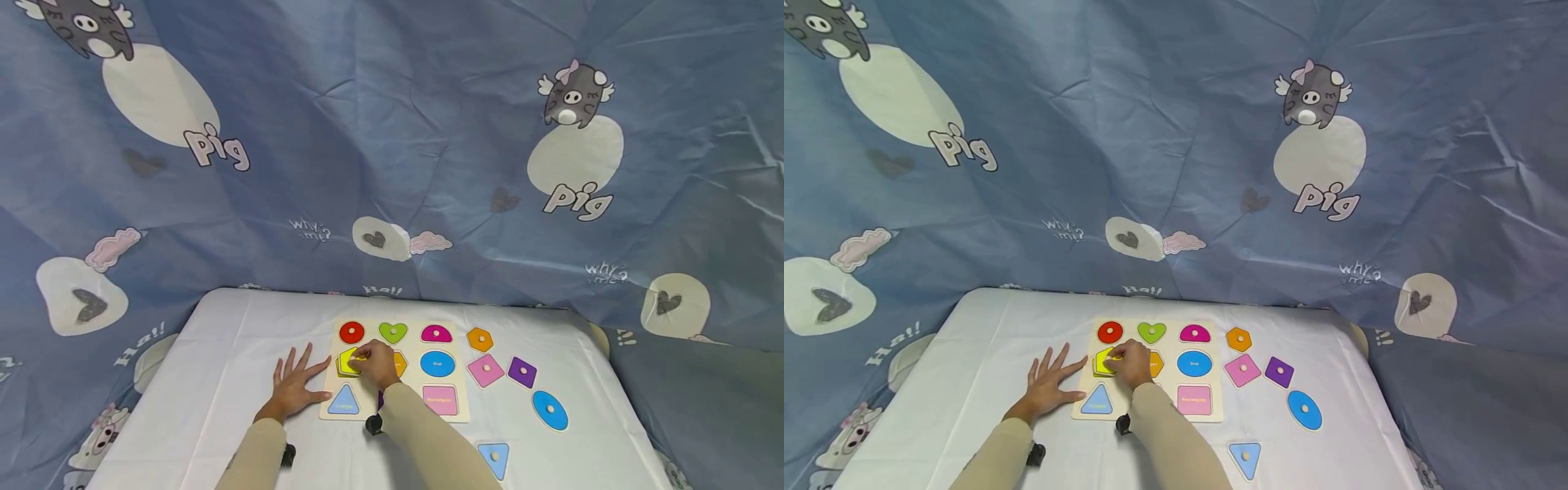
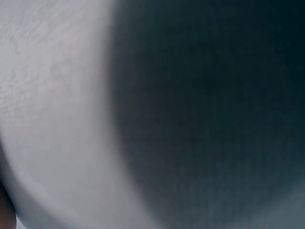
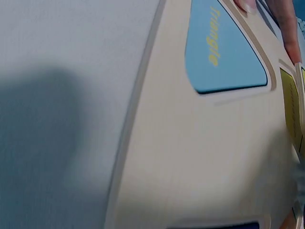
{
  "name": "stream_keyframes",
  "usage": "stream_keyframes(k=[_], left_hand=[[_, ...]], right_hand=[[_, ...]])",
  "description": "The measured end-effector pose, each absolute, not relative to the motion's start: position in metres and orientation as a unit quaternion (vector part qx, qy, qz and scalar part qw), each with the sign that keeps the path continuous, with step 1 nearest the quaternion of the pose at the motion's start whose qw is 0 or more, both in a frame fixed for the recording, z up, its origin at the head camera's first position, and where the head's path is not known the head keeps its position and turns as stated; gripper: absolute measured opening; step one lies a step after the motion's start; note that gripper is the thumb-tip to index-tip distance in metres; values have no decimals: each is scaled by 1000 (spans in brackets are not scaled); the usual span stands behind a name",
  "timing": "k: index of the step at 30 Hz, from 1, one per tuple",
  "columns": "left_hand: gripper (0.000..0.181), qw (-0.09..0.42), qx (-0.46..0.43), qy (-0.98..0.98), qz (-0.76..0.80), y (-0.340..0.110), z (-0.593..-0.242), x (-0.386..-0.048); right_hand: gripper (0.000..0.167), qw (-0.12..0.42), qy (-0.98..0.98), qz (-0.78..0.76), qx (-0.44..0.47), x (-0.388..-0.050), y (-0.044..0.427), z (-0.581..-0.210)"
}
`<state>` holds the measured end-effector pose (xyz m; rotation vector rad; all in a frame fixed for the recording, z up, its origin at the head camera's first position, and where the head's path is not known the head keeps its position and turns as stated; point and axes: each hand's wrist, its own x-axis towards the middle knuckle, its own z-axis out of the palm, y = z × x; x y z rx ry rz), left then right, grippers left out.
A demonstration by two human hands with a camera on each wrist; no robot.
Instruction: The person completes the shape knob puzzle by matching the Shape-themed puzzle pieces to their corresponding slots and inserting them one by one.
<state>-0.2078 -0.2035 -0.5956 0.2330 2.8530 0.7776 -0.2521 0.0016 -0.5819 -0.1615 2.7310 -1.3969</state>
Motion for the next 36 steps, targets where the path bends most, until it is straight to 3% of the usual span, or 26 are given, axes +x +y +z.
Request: stream_keyframes(k=[11, 36], left_hand=[[81, 91, 77, 959, 257, -203, -596, -208], [79, 87, 73, 959, 261, -204, -596, -207]], right_hand=[[7, 60, 892, -447, -35, -251, -9, -584], [8, 42, 909, -413, -26, -247, -15, -582]])
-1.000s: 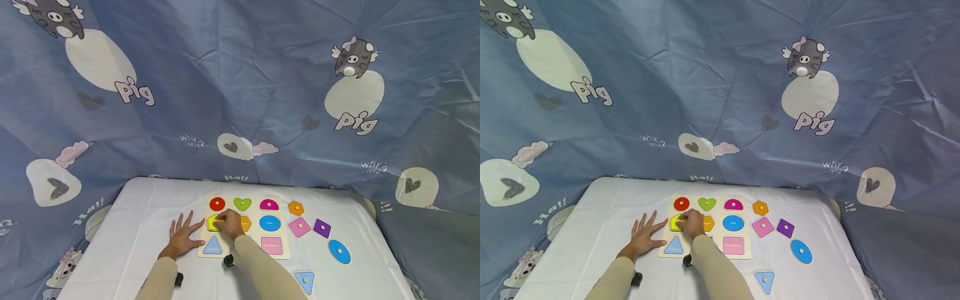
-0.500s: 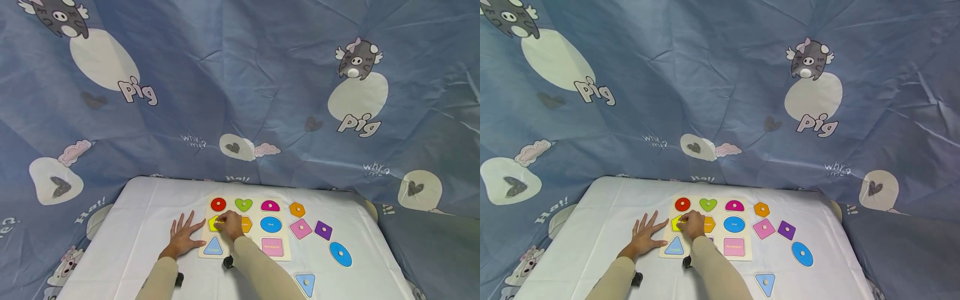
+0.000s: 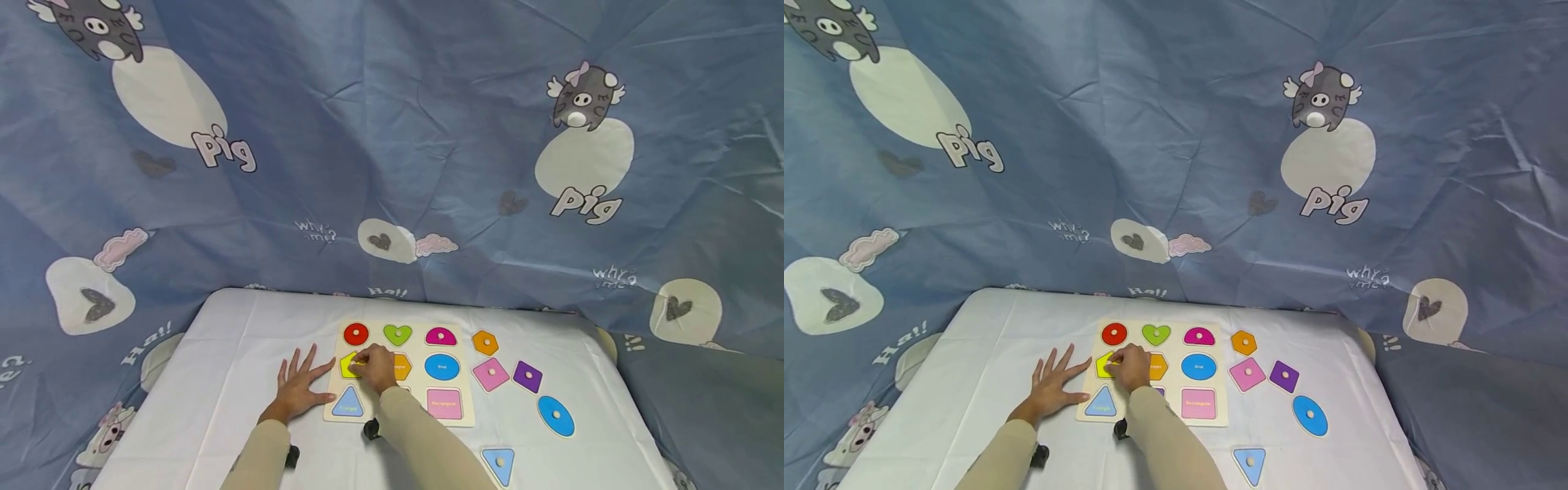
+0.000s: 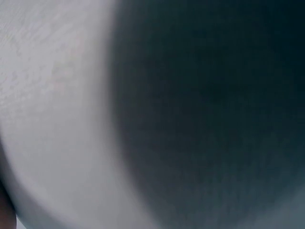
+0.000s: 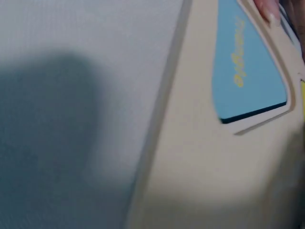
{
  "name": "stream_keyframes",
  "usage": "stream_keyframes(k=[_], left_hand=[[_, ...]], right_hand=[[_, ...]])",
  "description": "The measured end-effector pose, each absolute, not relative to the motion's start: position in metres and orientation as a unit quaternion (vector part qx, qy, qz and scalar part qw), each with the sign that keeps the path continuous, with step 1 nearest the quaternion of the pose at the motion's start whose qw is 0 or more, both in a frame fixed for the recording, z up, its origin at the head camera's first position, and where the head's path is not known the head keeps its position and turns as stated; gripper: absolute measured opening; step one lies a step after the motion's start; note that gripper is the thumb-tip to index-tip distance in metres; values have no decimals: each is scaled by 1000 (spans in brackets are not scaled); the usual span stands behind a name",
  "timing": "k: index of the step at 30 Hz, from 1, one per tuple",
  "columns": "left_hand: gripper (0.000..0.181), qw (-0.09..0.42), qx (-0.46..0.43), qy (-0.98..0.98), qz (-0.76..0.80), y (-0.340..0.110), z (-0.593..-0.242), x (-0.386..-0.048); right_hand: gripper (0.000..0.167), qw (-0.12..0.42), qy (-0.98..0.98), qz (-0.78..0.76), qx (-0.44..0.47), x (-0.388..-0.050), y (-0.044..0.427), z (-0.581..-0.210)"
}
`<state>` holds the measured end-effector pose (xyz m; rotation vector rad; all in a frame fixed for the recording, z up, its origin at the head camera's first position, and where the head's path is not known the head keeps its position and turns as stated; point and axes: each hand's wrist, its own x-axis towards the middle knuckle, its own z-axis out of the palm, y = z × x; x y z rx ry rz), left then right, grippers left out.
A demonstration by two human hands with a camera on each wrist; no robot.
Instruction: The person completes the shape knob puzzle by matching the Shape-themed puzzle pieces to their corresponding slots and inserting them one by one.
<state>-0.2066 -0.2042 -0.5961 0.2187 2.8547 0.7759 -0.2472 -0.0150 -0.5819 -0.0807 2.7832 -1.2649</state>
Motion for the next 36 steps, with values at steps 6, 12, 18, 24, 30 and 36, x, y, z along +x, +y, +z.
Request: stream_keyframes(k=[6, 12, 18, 24, 30, 36], left_hand=[[81, 100, 71, 956, 266, -205, -598, -205], [81, 93, 70, 957, 267, -207, -597, -207], [81, 96, 65, 957, 267, -209, -596, -207], [81, 92, 64, 956, 270, -207, -596, -206], [81, 94, 68, 955, 272, -205, -594, -207], [82, 98, 66, 955, 273, -202, -594, -208]], right_hand=[[15, 57, 905, -416, -69, -247, -8, -583], [19, 68, 883, -458, -78, -249, 4, -581], [18, 54, 871, -483, -79, -246, 21, -583], [18, 41, 862, -502, -56, -246, 41, -583], [18, 13, 848, -528, -34, -248, 65, -581], [20, -18, 844, -536, -27, -250, 88, -575]])
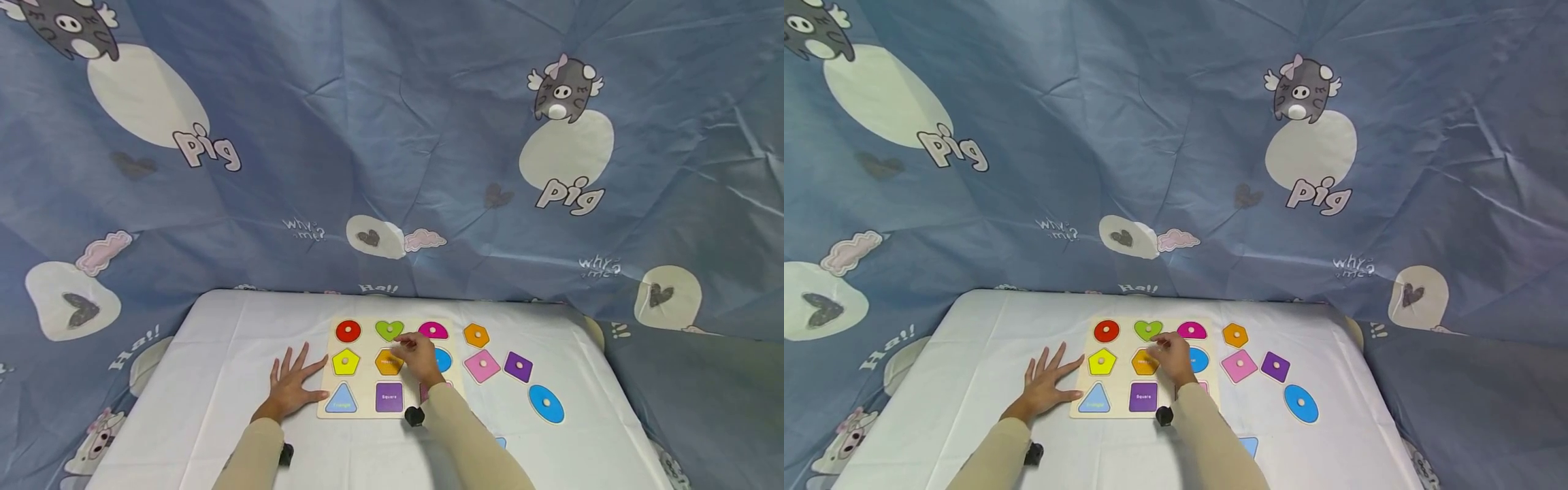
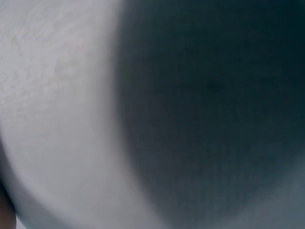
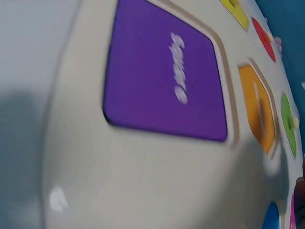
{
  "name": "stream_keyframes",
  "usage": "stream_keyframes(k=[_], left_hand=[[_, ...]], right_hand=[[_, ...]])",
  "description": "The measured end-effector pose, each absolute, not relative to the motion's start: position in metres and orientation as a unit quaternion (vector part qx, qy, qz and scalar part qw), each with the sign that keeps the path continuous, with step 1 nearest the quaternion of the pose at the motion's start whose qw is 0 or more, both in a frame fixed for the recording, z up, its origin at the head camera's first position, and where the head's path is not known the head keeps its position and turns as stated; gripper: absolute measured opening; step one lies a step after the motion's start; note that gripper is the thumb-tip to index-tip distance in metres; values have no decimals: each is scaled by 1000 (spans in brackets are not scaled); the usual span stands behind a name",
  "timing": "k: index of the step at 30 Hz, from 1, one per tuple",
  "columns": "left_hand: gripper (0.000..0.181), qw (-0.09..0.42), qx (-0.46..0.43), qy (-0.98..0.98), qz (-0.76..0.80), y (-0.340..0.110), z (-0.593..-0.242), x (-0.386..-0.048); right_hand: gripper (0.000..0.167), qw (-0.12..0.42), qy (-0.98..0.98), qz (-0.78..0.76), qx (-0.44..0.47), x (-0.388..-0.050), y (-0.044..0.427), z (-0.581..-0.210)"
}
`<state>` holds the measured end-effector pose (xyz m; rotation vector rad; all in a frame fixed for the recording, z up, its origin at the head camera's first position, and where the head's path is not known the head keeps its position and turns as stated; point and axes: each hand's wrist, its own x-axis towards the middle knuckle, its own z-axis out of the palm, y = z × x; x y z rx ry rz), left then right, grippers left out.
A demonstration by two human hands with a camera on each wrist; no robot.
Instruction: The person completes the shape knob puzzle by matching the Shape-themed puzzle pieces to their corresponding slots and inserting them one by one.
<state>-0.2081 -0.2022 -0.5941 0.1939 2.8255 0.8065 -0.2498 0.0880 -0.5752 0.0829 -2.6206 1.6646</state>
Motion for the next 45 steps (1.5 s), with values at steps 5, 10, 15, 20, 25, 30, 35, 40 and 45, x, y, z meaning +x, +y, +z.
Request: stream_keyframes(k=[5, 10, 15, 20, 25, 30, 35, 40, 45], left_hand=[[82, 103, 66, 954, 275, -202, -595, -208], [82, 100, 66, 953, 278, -202, -591, -208], [82, 104, 63, 954, 275, -203, -592, -207], [82, 102, 60, 954, 277, -204, -591, -207], [82, 104, 63, 954, 273, -204, -593, -208], [83, 98, 66, 954, 274, -203, -595, -208], [83, 99, 68, 956, 269, -202, -596, -209], [82, 96, 71, 955, 271, -201, -596, -209], [82, 98, 67, 955, 271, -202, -594, -208]], right_hand=[[20, 31, -840, 542, 13, -252, 105, -573], [22, 48, -844, 534, -2, -257, 120, -574], [22, 78, -839, 538, -15, -260, 141, -579], [22, 97, -833, 543, -33, -262, 156, -580], [22, 105, -836, 535, -55, -264, 170, -581], [25, 133, -839, 524, -61, -268, 189, -584], [26, 129, -844, 511, -94, -271, 210, -583], [28, 93, -836, 523, -139, -274, 230, -578], [30, 61, -829, 528, -173, -277, 245, -580]])
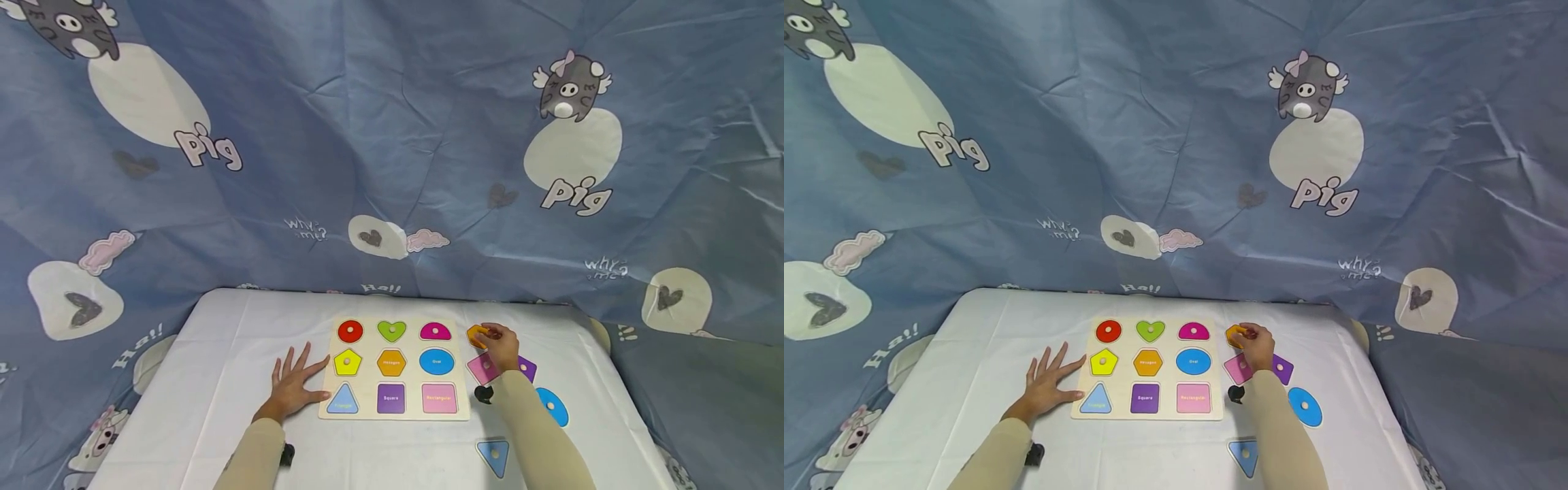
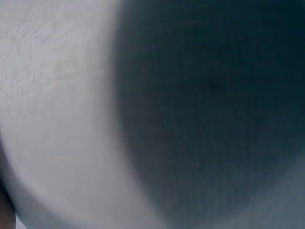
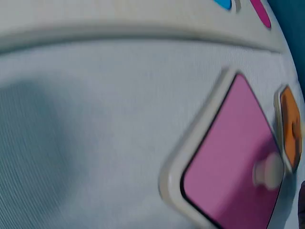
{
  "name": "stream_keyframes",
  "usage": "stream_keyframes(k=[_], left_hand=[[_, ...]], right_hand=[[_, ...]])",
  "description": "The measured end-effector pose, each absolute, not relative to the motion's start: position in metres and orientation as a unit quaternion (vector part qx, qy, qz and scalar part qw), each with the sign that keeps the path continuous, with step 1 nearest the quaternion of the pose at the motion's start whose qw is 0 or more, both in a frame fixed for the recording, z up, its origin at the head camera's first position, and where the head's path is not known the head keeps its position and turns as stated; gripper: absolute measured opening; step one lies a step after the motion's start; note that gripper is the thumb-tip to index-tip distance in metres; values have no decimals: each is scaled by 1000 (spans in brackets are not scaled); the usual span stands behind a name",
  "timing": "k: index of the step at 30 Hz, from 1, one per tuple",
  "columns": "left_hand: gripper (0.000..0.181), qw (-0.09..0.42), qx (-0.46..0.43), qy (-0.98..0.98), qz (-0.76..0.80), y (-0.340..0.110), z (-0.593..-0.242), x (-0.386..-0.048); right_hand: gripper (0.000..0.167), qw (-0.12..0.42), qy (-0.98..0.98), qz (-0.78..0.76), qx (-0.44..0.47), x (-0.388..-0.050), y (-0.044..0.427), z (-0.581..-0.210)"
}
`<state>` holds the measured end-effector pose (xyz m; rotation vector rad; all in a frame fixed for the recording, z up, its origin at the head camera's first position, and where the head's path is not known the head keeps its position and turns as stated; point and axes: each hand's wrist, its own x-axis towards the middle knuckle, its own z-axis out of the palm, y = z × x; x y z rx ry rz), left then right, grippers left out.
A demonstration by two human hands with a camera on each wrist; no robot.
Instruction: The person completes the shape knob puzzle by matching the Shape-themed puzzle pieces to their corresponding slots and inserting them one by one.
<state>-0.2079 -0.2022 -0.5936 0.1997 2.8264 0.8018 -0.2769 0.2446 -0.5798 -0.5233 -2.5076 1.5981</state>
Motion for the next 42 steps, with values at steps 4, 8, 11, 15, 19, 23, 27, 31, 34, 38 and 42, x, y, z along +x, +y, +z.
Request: stream_keyframes(k=[4, 8, 11, 15, 19, 23, 27, 31, 34, 38, 42], left_hand=[[81, 98, 65, 955, 272, -202, -593, -208], [81, 92, 65, 955, 273, -202, -593, -208], [81, 92, 64, 955, 273, -201, -593, -207], [80, 94, 62, 955, 275, -201, -593, -205], [80, 94, 59, 955, 275, -201, -594, -205], [80, 97, 57, 955, 273, -200, -594, -206], [80, 98, 54, 956, 272, -200, -592, -207], [79, 103, 53, 956, 269, -201, -592, -205], [79, 102, 54, 956, 269, -202, -593, -204], [80, 99, 56, 956, 271, -203, -594, -205], [80, 97, 56, 956, 272, -201, -593, -209]], right_hand=[[32, 36, -824, 530, -197, -279, 251, -584], [31, 20, -825, 525, -207, -280, 254, -589], [30, 11, -842, 499, -204, -280, 255, -592], [26, 10, -857, 475, -201, -280, 254, -594], [24, 12, -854, 480, -199, -281, 254, -592], [23, 6, -852, 482, -203, -283, 254, -589], [22, 9, -855, 474, -208, -284, 253, -584], [23, 3, -858, 469, -207, -280, 254, -581], [25, 4, -862, 467, -198, -277, 256, -583], [26, 13, -864, 469, -183, -275, 254, -582], [25, 23, -863, 474, -171, -274, 249, -576]])
